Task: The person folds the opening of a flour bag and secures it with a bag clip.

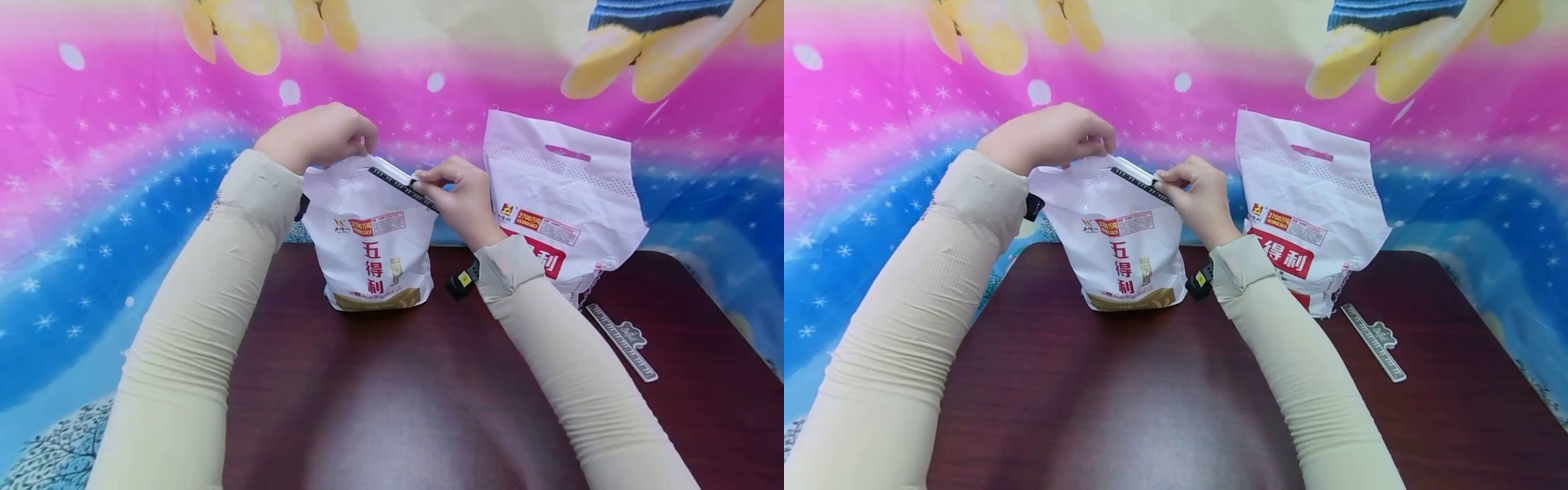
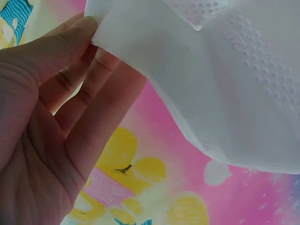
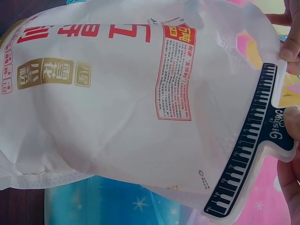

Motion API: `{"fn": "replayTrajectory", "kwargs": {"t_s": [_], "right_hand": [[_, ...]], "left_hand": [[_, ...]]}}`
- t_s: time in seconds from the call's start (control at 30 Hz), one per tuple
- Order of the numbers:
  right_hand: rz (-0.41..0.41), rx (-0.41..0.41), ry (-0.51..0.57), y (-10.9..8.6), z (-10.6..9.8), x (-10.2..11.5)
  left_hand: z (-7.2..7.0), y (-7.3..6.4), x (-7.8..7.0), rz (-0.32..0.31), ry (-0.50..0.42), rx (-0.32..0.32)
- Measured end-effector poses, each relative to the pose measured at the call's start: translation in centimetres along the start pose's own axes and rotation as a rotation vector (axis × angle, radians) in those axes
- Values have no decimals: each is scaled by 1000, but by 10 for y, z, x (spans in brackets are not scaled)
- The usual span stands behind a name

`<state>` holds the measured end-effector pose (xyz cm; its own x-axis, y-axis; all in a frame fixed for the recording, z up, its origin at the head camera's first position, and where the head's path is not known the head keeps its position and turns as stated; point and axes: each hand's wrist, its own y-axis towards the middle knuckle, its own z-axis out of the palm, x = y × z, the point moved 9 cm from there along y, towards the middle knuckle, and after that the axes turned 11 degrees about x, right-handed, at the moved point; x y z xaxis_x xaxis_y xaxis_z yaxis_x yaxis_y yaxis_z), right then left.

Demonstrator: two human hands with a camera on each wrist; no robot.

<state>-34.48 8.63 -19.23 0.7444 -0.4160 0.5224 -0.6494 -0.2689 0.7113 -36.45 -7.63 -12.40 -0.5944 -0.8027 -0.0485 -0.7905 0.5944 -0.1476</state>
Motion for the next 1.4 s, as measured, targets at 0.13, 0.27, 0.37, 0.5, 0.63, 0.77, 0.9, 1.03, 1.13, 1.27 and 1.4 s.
{"fn": "replayTrajectory", "kwargs": {"t_s": [0.13,0.27,0.37,0.5,0.63,0.77,0.9,1.03,1.13,1.27,1.4], "right_hand": [[-5,-9,5,0,1,1],[-10,-17,2,0,1,1],[-8,-16,-12,0,0,2],[29,5,-26,-1,0,-1],[77,28,-44,-2,-1,-5],[85,34,-49,-2,-3,-5],[85,38,-51,-4,-3,-5],[83,36,-75,-6,-4,-4],[80,33,-82,-5,-4,-4],[78,25,-79,-5,-5,-4],[80,22,-71,-7,-4,-4]], "left_hand": [[0,0,2,-4,-2,7],[1,0,2,-2,6,11],[2,1,2,-2,10,7],[2,0,2,-4,5,4],[1,1,-1,2,9,2],[-1,1,-4,5,16,-1],[1,1,-5,-5,10,7],[3,2,-6,0,12,9],[3,2,-7,7,25,7],[1,1,-9,3,46,5],[1,0,-10,-4,46,10]]}}
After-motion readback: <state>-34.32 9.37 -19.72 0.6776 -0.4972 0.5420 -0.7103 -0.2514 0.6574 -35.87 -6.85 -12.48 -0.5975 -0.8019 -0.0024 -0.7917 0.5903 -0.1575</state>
